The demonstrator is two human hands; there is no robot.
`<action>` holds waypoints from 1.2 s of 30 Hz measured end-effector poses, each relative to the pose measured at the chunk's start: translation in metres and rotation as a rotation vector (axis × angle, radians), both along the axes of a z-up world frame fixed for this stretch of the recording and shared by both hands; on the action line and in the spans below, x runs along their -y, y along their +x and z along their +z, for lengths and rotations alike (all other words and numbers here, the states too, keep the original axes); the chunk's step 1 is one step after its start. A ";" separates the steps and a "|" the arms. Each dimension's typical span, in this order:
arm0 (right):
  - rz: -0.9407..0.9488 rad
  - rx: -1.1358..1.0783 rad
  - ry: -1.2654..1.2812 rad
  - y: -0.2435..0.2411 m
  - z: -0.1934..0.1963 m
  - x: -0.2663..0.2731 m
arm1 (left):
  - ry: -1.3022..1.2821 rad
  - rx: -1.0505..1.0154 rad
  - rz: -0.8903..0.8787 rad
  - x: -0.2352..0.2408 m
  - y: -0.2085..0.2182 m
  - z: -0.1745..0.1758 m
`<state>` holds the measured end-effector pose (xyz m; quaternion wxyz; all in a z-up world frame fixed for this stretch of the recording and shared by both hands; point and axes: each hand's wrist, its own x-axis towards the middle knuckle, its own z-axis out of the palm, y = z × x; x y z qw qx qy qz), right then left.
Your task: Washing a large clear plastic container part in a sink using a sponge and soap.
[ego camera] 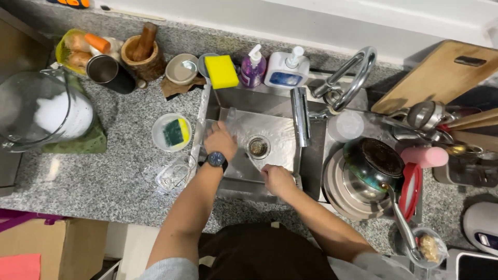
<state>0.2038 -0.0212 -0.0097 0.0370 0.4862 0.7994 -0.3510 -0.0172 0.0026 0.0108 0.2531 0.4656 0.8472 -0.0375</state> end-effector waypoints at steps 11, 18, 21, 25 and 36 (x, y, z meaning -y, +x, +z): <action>0.045 -0.404 0.620 -0.153 0.108 -0.063 | 0.718 0.022 0.200 0.095 -0.030 0.020; -0.104 -0.362 0.732 -0.282 0.081 -0.266 | 0.900 0.008 0.193 0.168 -0.049 -0.001; 0.077 -0.228 0.897 -0.293 0.057 -0.319 | 0.915 0.002 0.299 0.194 -0.062 -0.009; 0.015 -0.345 0.904 -0.290 0.055 -0.310 | 0.794 -0.028 0.364 0.208 -0.074 -0.024; -0.090 -0.375 0.069 -0.073 -0.005 0.051 | 0.318 0.020 0.146 0.199 -0.098 -0.021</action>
